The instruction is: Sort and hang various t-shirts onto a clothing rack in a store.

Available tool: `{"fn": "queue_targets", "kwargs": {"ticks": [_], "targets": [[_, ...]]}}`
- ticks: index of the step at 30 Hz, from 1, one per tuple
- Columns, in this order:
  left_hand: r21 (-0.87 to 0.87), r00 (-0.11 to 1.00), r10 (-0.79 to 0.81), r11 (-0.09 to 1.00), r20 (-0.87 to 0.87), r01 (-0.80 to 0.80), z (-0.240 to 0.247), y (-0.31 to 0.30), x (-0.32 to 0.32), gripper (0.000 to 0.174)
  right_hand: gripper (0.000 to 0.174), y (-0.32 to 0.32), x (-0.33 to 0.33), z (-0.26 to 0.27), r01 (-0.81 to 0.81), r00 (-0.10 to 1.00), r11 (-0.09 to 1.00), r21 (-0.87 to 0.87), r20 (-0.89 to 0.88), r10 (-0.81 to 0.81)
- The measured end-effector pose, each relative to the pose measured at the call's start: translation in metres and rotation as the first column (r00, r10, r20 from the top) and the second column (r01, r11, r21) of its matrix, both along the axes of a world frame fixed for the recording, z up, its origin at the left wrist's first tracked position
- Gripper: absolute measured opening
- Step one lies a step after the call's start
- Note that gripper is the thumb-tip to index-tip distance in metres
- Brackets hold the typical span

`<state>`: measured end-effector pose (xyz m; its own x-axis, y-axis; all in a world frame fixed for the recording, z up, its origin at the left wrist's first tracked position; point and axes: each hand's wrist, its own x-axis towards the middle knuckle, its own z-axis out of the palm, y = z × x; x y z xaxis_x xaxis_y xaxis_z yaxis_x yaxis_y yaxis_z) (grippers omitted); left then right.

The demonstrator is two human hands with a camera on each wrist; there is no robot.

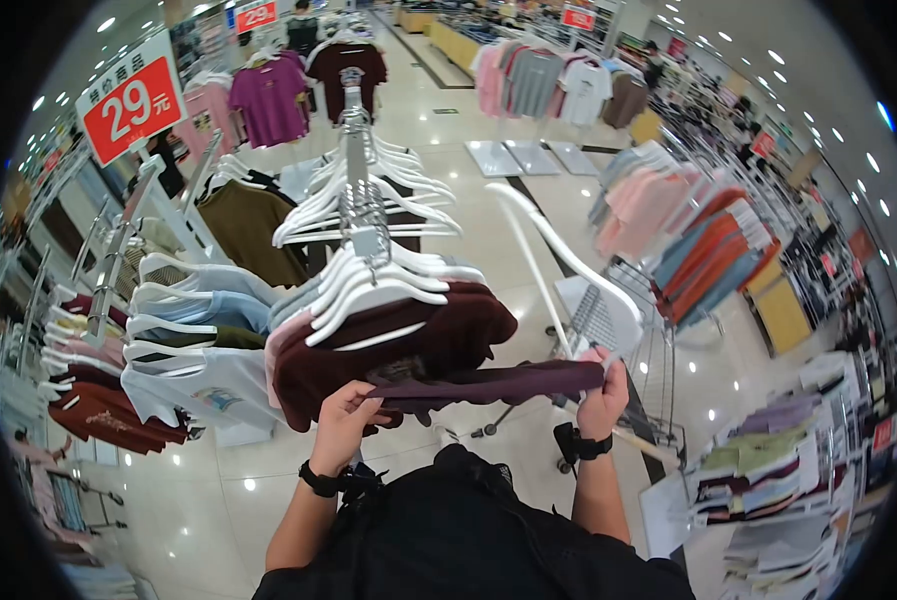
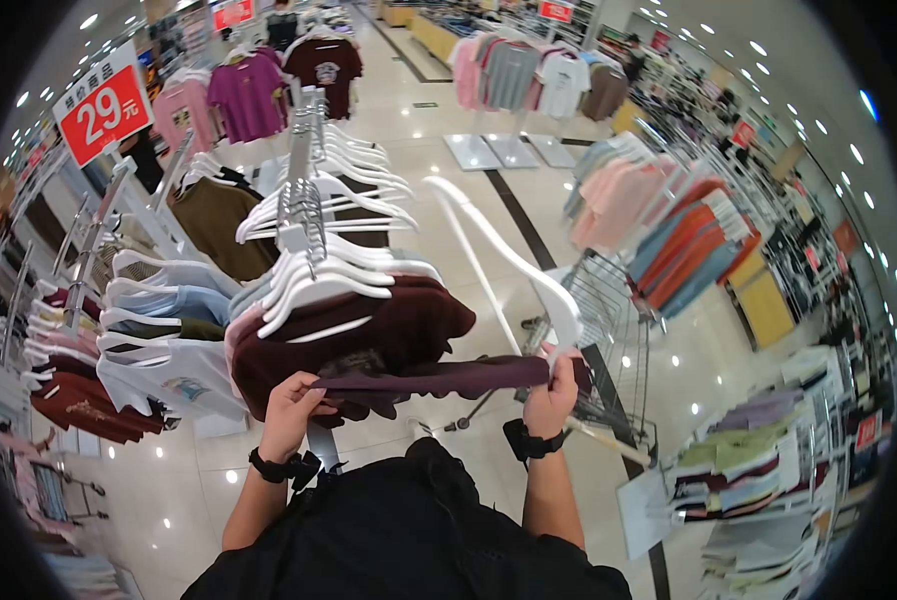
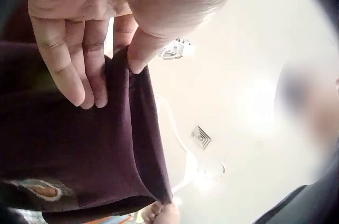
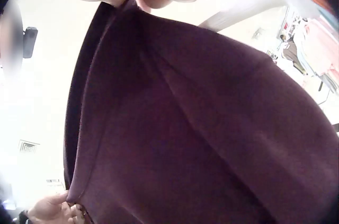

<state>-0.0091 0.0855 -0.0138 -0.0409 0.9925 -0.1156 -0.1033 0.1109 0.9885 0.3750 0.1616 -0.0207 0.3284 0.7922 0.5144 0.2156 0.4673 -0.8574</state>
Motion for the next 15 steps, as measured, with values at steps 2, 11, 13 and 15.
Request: {"fn": "queue_targets", "kwargs": {"ticks": [2,11,13,15], "targets": [[-0.06,0.935,-0.013,0.998,0.354,0.036,-0.002,-0.011,0.012,0.007,0.031,-0.048,0.021,-0.019,0.041,0.999,0.999,0.028,0.023,-0.041],[-0.176,0.806,-0.049,0.966,0.59,0.188,-0.002,-0.042,0.042,0.02,0.021,-0.17,0.063,-0.015,-0.099,0.919,0.992,-0.073,0.377,0.119],[-0.213,0.785,-0.002,0.962,0.62,0.171,-0.007,-0.052,0.046,0.022,0.02,-0.181,0.067,-0.015,-0.133,0.9,0.989,-0.068,0.41,0.149],[-0.165,0.772,-0.021,0.973,0.636,0.163,-0.008,-0.066,0.052,0.021,0.019,-0.187,0.073,-0.017,-0.184,0.841,0.979,-0.087,0.501,0.202]]}}
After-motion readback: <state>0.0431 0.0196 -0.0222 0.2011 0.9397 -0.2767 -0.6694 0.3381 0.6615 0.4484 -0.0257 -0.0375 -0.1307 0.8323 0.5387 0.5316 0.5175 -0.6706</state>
